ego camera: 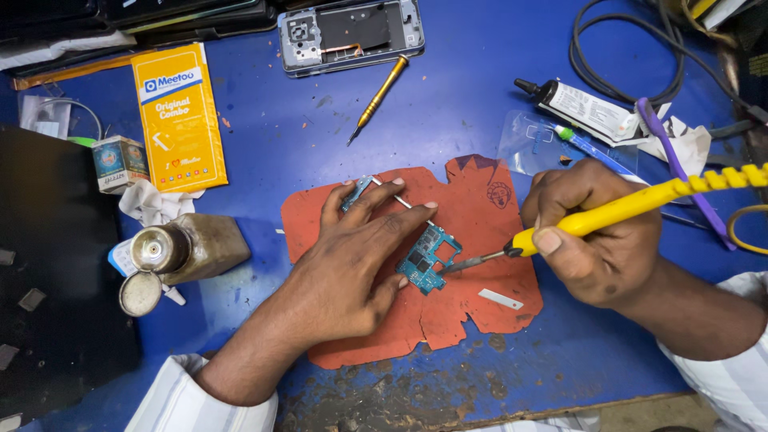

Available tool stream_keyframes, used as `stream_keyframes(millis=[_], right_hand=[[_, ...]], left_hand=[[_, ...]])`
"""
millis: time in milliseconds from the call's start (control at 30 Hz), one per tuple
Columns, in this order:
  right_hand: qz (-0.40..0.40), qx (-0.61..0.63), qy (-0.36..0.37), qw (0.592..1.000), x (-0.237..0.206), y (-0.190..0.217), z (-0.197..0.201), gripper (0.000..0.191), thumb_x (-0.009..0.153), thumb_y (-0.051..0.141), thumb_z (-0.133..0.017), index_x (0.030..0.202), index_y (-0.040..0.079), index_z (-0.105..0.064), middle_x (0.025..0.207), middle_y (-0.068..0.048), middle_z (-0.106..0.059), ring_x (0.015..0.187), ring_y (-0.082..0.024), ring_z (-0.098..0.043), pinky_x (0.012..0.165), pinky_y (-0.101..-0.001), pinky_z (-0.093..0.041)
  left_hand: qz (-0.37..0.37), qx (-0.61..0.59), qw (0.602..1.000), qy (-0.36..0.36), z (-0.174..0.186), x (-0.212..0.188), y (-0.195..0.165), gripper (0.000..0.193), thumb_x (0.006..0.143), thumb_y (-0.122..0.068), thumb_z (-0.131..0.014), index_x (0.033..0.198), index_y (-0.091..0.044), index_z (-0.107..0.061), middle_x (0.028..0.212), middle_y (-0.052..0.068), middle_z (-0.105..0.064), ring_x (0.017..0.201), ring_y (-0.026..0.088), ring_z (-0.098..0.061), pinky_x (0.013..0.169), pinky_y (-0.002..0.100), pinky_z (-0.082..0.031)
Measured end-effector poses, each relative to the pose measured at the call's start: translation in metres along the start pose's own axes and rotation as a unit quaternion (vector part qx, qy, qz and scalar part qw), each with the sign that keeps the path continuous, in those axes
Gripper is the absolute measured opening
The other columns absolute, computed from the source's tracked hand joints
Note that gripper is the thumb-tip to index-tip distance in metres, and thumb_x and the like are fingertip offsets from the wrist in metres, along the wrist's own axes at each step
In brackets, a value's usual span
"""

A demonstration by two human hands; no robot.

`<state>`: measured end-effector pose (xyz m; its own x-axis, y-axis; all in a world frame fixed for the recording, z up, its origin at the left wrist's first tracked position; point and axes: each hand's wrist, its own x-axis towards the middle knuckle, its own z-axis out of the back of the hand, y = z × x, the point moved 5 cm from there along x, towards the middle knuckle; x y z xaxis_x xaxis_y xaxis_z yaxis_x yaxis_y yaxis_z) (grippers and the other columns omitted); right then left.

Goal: The person uses a purple plastic tool to scrape and clean a small blue circuit board placed on a red mat. Then the person uses a yellow soldering iron to apply heat to specific points on the circuit board. The workspace contains various tools and electronic parts.

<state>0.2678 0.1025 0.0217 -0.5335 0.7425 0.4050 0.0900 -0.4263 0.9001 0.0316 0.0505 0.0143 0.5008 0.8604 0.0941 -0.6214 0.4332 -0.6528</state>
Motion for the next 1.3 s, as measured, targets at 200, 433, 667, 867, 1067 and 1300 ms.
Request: stream_keyframes(millis=[200,433,667,867,1067,1300], right_hand=[[-0.006,0.005,-0.002,1.000,-0.0015,-0.0017,0.0002,0.013,0.100,0.010,-0.061,0.099,0.006,-0.048,0.078,-0.003,-0.054,0.063,-0.009,-0.053,0.059,-0.0244,-0.047],[-0.005,0.007,-0.003,1.000,-0.0005,-0.0016,0.0003,0.014,0.099,0.010,-0.062,0.098,0.005,-0.049,0.076,-0.003,-0.053,0.062,-0.009,-0.053,0.058,-0.0240,-0.046],[0.010,-0.007,-0.010,1.000,-0.0001,0.0010,0.0016,0.014,0.100,0.011,-0.061,0.098,0.005,-0.049,0.076,-0.002,-0.053,0.062,-0.011,-0.056,0.058,-0.0256,-0.049],[0.018,-0.005,-0.012,1.000,-0.0002,0.0008,0.0014,0.014,0.100,0.011,-0.062,0.098,0.005,-0.050,0.076,-0.001,-0.052,0.061,-0.010,-0.055,0.058,-0.0257,-0.048],[0.015,-0.002,-0.007,1.000,-0.0005,0.0013,0.0013,0.014,0.100,0.011,-0.063,0.098,0.005,-0.051,0.076,-0.001,-0.053,0.062,-0.010,-0.056,0.058,-0.0263,-0.048],[0.020,-0.002,-0.007,1.000,-0.0001,0.0021,0.0014,0.013,0.100,0.010,-0.062,0.098,0.005,-0.050,0.074,-0.002,-0.054,0.062,-0.010,-0.056,0.059,-0.0265,-0.049]], left_hand=[[0.000,-0.001,1.000,0.000,-0.0001,0.0000,0.0002,0.083,0.069,-0.009,-0.074,0.148,-0.010,-0.048,0.139,0.013,-0.061,0.149,0.036,-0.036,0.123,0.061,-0.013],[0.001,0.000,1.000,0.001,-0.0001,-0.0003,0.0004,0.083,0.069,-0.009,-0.074,0.148,-0.010,-0.048,0.139,0.013,-0.061,0.149,0.036,-0.035,0.123,0.060,-0.012],[0.005,-0.003,1.000,0.004,-0.0015,-0.0004,0.0015,0.084,0.070,-0.010,-0.074,0.149,-0.011,-0.047,0.139,0.012,-0.062,0.149,0.035,-0.035,0.123,0.060,-0.011],[-0.001,0.003,1.000,0.000,-0.0011,-0.0009,0.0011,0.084,0.071,-0.011,-0.074,0.150,-0.012,-0.046,0.140,0.013,-0.061,0.149,0.035,-0.035,0.123,0.061,-0.011],[0.000,0.002,1.000,0.002,-0.0013,-0.0005,0.0014,0.084,0.071,-0.011,-0.075,0.150,-0.011,-0.046,0.139,0.013,-0.061,0.149,0.036,-0.035,0.123,0.061,-0.011],[-0.001,0.003,1.000,0.001,-0.0012,-0.0006,0.0020,0.084,0.070,-0.011,-0.074,0.149,-0.011,-0.046,0.139,0.012,-0.061,0.149,0.036,-0.036,0.123,0.061,-0.012]])
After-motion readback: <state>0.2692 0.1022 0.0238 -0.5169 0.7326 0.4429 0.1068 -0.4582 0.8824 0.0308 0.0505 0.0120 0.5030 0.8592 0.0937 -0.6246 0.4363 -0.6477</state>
